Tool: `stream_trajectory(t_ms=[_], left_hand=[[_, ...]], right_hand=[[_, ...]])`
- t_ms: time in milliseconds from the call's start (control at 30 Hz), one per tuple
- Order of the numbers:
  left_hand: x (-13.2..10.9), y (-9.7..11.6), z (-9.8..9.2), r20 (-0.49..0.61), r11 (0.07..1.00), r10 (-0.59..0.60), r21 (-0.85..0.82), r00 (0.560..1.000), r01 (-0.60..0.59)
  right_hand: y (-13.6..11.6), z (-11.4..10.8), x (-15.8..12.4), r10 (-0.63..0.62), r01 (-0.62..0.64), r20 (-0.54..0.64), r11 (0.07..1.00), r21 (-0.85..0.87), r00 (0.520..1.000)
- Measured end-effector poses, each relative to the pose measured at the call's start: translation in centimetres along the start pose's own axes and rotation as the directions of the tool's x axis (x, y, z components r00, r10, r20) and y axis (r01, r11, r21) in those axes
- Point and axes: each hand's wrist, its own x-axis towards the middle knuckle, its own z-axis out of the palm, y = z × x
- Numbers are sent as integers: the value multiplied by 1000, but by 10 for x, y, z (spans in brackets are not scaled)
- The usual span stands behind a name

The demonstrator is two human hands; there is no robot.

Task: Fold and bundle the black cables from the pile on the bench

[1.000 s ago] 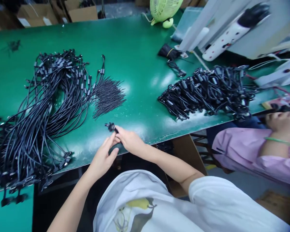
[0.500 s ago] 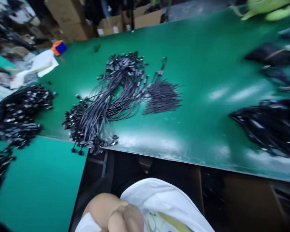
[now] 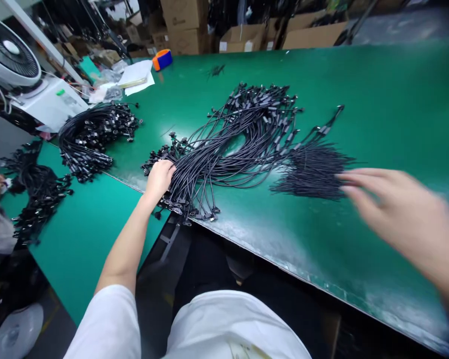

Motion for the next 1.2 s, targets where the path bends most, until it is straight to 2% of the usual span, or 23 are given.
stream_trajectory(t_ms=[33,133,200,267,300,333,367,400,433,467,500,567,600,667,733,800,900,967,1033,1100,1133,1167,1200], left_hand=[[0,-1,-1,-55,1000,13,-2,998,-14],[-18,17,-18,-239,991,93,-71,967,-113],[-39,33,-38,-222,970,203,-84,954,-226],[-56,39,-58,-186,959,258,-65,948,-274],[-62,36,-66,-162,965,242,-59,957,-254],[-65,28,-72,-134,977,194,-68,972,-204],[-65,18,-75,-96,986,123,-101,988,-132],[-63,6,-76,-56,986,43,-157,997,-52],[-59,-6,-75,-23,974,-30,-226,999,24],[-54,-16,-73,-2,951,-81,-299,997,77],[-48,-24,-71,2,926,-109,-363,994,103],[-36,-31,-66,-35,868,-115,-490,993,84],[-31,-30,-66,-71,825,-115,-563,991,56],[-25,-25,-71,-152,702,-147,-713,977,-5],[-25,-22,-82,-205,587,-213,-808,955,-42],[-30,-23,-98,-170,497,-285,-868,943,-6],[-45,-28,-119,18,302,-397,-942,917,150],[-58,-26,-130,166,171,-410,-952,897,254],[-71,-18,-137,256,96,-350,-947,901,306],[-83,-6,-143,253,71,-276,-957,927,282],[-87,0,-146,227,63,-252,-966,941,250],[-90,5,-148,197,48,-240,-976,950,215],[-91,9,-150,161,25,-246,-985,956,173]], right_hand=[[-14,10,16,-21,17,-71,998,-60,997],[-76,53,78,-239,239,-38,971,-14,970],[-114,83,123,-367,367,-34,930,-22,929],[-130,103,164,-446,455,122,889,-52,887],[-129,107,182,-429,455,234,888,-68,873],[-124,105,197,-377,422,318,902,-86,870],[-116,98,209,-302,355,343,929,-103,890],[-109,85,217,-235,274,293,956,-101,927],[-103,68,223,-197,209,187,977,-47,963],[-102,48,225,-182,179,75,983,41,980],[-106,26,224,-214,212,6,969,128,977],[-125,-14,218,-174,211,-185,956,206,967],[-136,-30,214,-159,208,-251,961,184,955],[-147,-48,210,-174,210,-309,974,85,935],[-136,-47,214,-235,234,-224,972,-30,946],[-106,-33,222,-235,226,-52,964,-142,971],[-62,-9,229,-4,37,116,957,-287,993],[-59,-5,225,120,-92,159,981,-170,980],[-76,-12,218,45,-61,122,990,130,991],[-101,-25,217,-105,129,-87,930,345,991],[-111,-32,219,-137,195,-187,920,341,973],[-118,-39,224,-136,200,-231,937,285,963],[-122,-45,229,-102,152,-221,963,221,970]])
